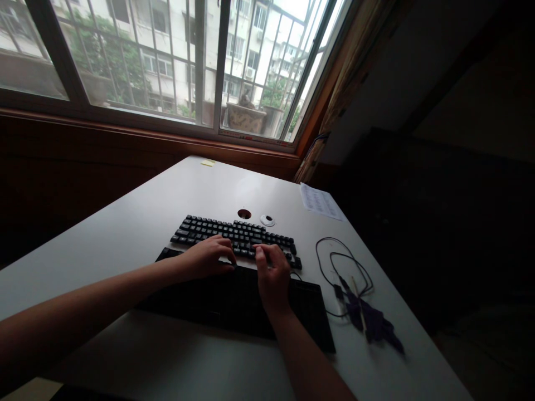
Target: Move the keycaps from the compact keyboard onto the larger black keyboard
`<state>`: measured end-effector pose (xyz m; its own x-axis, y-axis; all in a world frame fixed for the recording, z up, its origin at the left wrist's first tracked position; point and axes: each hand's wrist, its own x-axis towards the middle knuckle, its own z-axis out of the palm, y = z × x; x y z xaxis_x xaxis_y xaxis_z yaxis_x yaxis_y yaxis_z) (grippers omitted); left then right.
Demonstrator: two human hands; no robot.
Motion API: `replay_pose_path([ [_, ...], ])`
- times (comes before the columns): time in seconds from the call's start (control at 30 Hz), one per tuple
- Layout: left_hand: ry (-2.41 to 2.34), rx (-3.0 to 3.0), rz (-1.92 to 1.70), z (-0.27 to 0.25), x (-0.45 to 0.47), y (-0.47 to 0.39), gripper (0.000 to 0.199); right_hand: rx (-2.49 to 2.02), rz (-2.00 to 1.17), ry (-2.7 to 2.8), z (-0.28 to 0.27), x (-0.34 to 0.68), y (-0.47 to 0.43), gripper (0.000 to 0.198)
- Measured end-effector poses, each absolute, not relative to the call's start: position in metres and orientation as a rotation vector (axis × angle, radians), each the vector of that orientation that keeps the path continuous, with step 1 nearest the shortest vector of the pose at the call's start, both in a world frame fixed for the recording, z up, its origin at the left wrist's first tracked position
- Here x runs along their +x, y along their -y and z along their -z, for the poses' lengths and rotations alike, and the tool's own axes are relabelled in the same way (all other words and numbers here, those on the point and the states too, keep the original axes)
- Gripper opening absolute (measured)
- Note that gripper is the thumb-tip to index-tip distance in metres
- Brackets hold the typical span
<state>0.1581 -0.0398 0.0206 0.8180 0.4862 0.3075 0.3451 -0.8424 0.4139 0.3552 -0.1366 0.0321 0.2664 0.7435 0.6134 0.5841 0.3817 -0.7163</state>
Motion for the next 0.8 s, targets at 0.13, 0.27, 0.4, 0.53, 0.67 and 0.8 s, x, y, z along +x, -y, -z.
replay_pose_path([
  [0.13,-0.663,2.692,-0.563,-0.024,0.159,0.044,0.012,-1.294,-0.157,1.424,-0.032,0.355,0.137,0.020],
  [0.27,-0.696,2.746,-0.521,-0.029,0.161,0.047,0.013,-1.286,-0.157,1.426,-0.033,0.354,0.137,0.020],
  [0.4,-0.693,2.737,-0.501,-0.030,0.162,0.047,0.014,-1.293,-0.165,1.430,-0.032,0.354,0.137,0.020],
  [0.53,-0.672,2.722,-0.527,-0.025,0.161,0.045,0.014,-1.288,-0.179,1.429,-0.032,0.355,0.137,0.020],
  [0.67,-0.669,2.705,-0.577,-0.022,0.153,0.043,0.021,-1.299,-0.200,1.440,-0.031,0.355,0.136,0.020],
  [0.8,-0.695,2.693,-0.600,-0.023,0.136,0.041,0.021,-1.345,-0.258,1.503,-0.025,0.354,0.130,0.016],
])
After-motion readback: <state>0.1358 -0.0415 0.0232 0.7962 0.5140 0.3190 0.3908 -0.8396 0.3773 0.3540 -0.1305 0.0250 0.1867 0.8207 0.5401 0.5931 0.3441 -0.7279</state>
